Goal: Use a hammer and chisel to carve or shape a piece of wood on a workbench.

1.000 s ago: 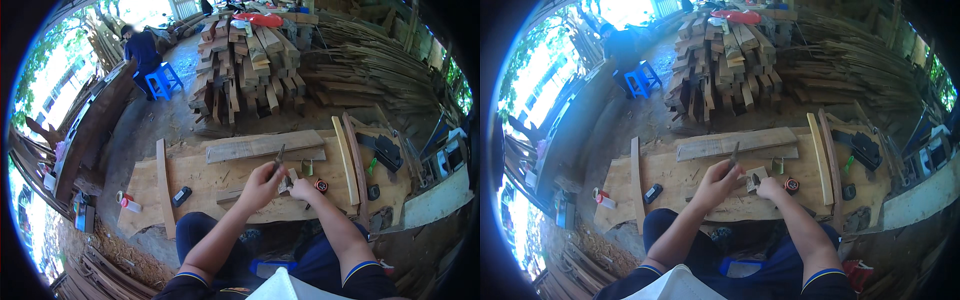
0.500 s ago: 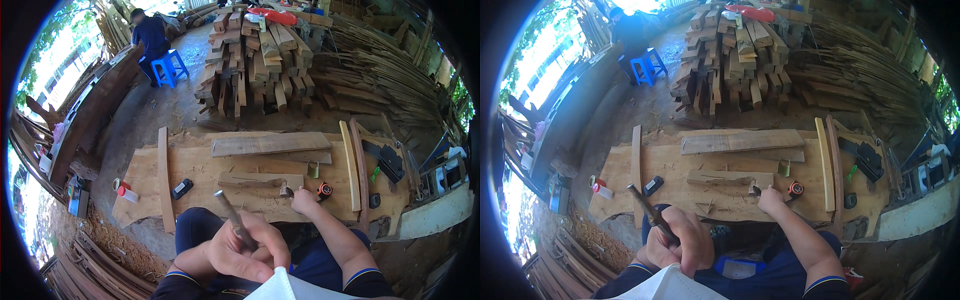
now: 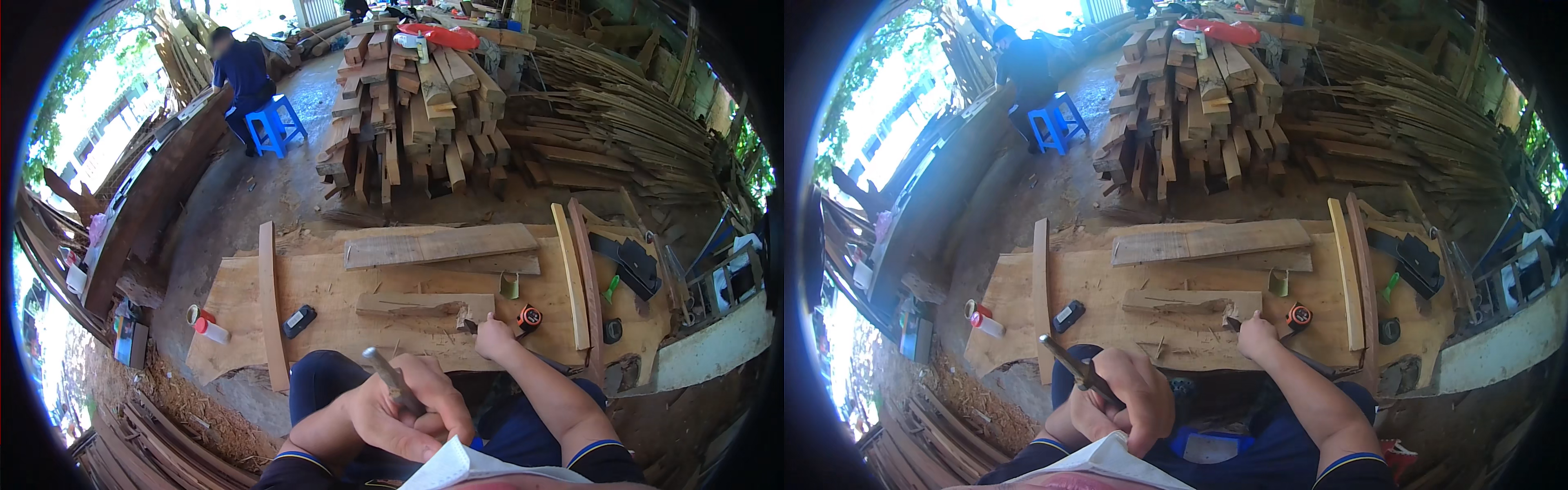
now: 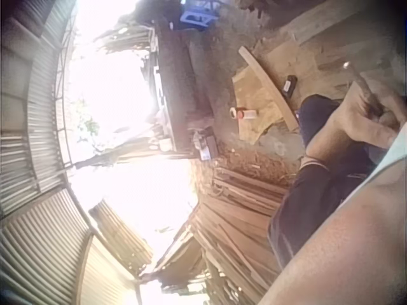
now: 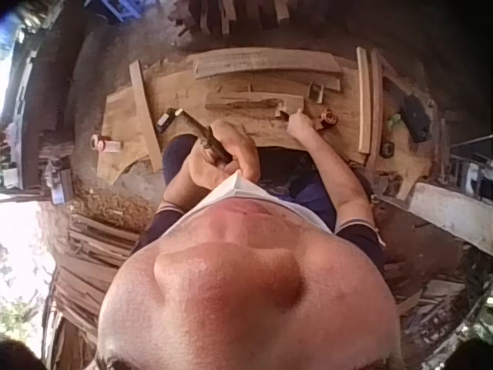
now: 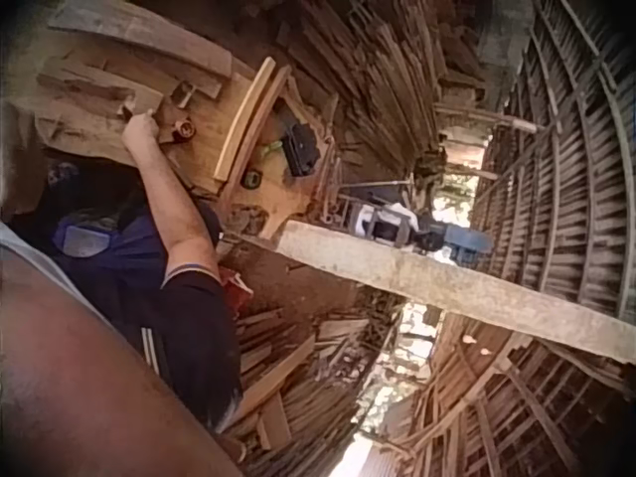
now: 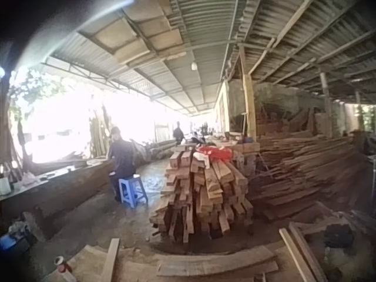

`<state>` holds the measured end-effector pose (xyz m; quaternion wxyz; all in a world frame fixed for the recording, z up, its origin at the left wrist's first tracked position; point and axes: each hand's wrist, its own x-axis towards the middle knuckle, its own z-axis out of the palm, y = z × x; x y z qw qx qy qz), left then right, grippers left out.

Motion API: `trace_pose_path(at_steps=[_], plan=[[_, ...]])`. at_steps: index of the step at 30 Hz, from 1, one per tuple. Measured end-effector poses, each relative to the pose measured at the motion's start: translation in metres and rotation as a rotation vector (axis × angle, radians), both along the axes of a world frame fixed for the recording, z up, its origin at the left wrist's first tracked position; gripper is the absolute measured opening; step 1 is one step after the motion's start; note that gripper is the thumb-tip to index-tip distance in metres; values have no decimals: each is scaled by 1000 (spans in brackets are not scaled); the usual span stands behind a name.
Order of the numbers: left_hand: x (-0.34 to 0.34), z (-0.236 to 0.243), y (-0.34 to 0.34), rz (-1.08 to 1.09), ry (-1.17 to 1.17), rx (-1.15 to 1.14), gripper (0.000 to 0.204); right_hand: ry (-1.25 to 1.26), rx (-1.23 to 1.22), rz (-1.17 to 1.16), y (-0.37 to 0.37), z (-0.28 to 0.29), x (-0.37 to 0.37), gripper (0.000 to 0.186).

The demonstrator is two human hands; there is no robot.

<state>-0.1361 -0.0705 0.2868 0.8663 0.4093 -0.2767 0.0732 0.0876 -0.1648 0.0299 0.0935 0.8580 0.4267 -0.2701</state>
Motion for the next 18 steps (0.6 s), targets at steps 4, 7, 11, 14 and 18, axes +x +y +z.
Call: trace_pose_path(at_steps=[4,7,11,14,18], plan=[[7,-5,-1,-67,-53,10,30,6,-15,9,0,3,-2,47],[7,-10,-1,-85,-63,45,33,23,-13,-16,-2,4,-1,46],[15,-10,0,-119,-179,69,26,14,0,-19,-3,2,-2,44],[14,-10,1,-108,-155,107,26,10,10,-27,-4,2,-2,42],[20,-11,-3,-37,-185,94,28,17,4,-28,-2,10,-5,41]])
